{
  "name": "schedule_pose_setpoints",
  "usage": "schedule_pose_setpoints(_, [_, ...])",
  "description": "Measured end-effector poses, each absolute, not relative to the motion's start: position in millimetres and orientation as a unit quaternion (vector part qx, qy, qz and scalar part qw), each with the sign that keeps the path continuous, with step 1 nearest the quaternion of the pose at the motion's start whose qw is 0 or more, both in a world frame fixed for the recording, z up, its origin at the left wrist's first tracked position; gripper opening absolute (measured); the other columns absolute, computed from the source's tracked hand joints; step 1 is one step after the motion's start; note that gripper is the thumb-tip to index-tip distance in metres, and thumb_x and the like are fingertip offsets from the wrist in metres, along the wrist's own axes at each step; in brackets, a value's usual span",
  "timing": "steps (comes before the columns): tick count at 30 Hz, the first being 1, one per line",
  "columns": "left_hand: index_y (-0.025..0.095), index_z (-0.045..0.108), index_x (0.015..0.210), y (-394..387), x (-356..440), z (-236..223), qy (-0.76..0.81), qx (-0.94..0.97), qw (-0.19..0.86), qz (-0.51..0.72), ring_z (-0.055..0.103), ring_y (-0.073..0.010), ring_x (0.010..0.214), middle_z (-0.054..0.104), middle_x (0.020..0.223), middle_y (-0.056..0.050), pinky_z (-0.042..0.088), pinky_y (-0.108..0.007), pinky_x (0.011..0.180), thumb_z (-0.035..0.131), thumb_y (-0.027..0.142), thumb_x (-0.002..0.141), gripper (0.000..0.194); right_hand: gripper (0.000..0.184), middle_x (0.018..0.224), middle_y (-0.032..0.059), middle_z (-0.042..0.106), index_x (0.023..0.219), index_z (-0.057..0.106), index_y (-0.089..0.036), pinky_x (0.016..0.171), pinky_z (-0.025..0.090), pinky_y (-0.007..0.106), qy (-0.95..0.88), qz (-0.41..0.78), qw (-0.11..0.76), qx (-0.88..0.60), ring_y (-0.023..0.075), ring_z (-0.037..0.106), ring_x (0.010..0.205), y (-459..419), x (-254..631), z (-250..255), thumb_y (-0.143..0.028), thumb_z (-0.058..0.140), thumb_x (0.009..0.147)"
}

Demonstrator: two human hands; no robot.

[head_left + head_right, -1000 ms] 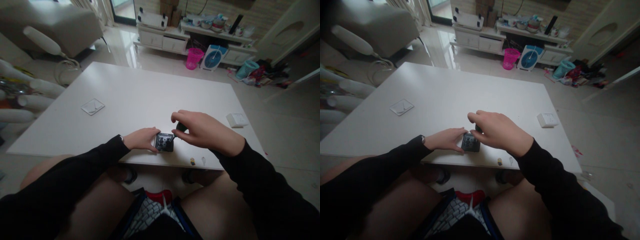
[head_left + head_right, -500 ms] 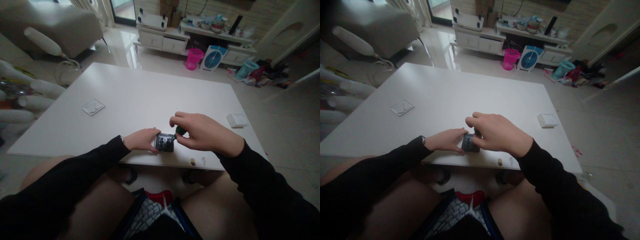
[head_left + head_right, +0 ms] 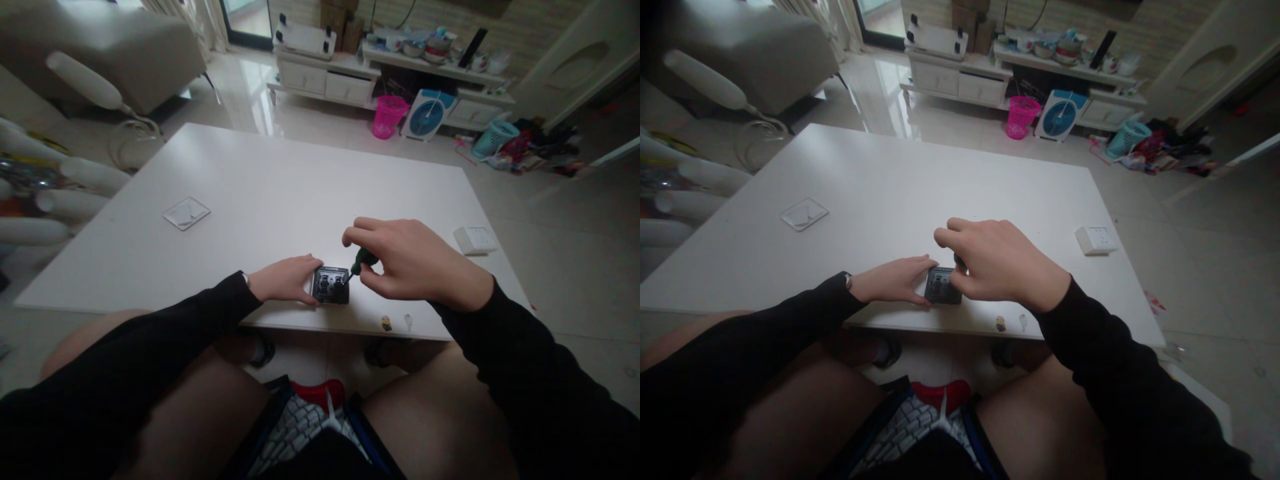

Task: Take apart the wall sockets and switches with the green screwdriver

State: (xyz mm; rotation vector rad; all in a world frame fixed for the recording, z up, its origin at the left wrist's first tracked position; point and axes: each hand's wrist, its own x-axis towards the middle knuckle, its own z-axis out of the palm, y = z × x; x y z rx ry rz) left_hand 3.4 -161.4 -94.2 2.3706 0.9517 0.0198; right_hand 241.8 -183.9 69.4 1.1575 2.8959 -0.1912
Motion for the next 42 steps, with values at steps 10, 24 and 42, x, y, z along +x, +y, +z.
schedule_pose_setpoints(10, [0.019, 0.058, 0.12, -160.4, 2.7, -93.7, 0.346, 0.893, 0.287, 0.017, 0.065, -0.0293, 0.101, 0.067, 0.114, -0.011, 0.048, -0.038, 0.086, 0.082, 0.063, 0.074, 0.068, 0.022, 0.107, 0.0091, 0.068, 0.111, 0.066, -0.018, 0.066, 0.028, 0.032, 0.929, -0.096, -0.007, 0.357, 0.019, 0.055, 0.08, -182.0, 242.0, 66.3, -0.018, 0.054, 0.092])
schedule_pose_setpoints(24, [0.018, 0.059, 0.12, -161.4, 3.7, -91.9, 0.353, 0.889, 0.292, 0.01, 0.065, -0.0303, 0.102, 0.067, 0.115, -0.012, 0.049, -0.04, 0.088, 0.082, 0.062, 0.074, 0.068, 0.021, 0.104, 0.01, 0.066, 0.103, 0.067, -0.017, 0.067, 0.029, 0.032, 0.933, -0.079, -0.011, 0.351, 0.022, 0.055, 0.087, -182.2, 241.2, 66.0, -0.015, 0.055, 0.086])
schedule_pose_setpoints(42, [0.017, 0.059, 0.118, -160.6, 3.9, -92.8, 0.356, 0.887, 0.293, 0.012, 0.065, -0.0319, 0.105, 0.067, 0.116, -0.012, 0.048, -0.04, 0.089, 0.081, 0.063, 0.074, 0.068, 0.017, 0.109, 0.0114, 0.066, 0.102, 0.064, -0.017, 0.065, 0.029, 0.033, 0.94, -0.075, -0.017, 0.333, 0.0225, 0.057, 0.089, -184.8, 237.1, 65.5, -0.019, 0.051, 0.091])
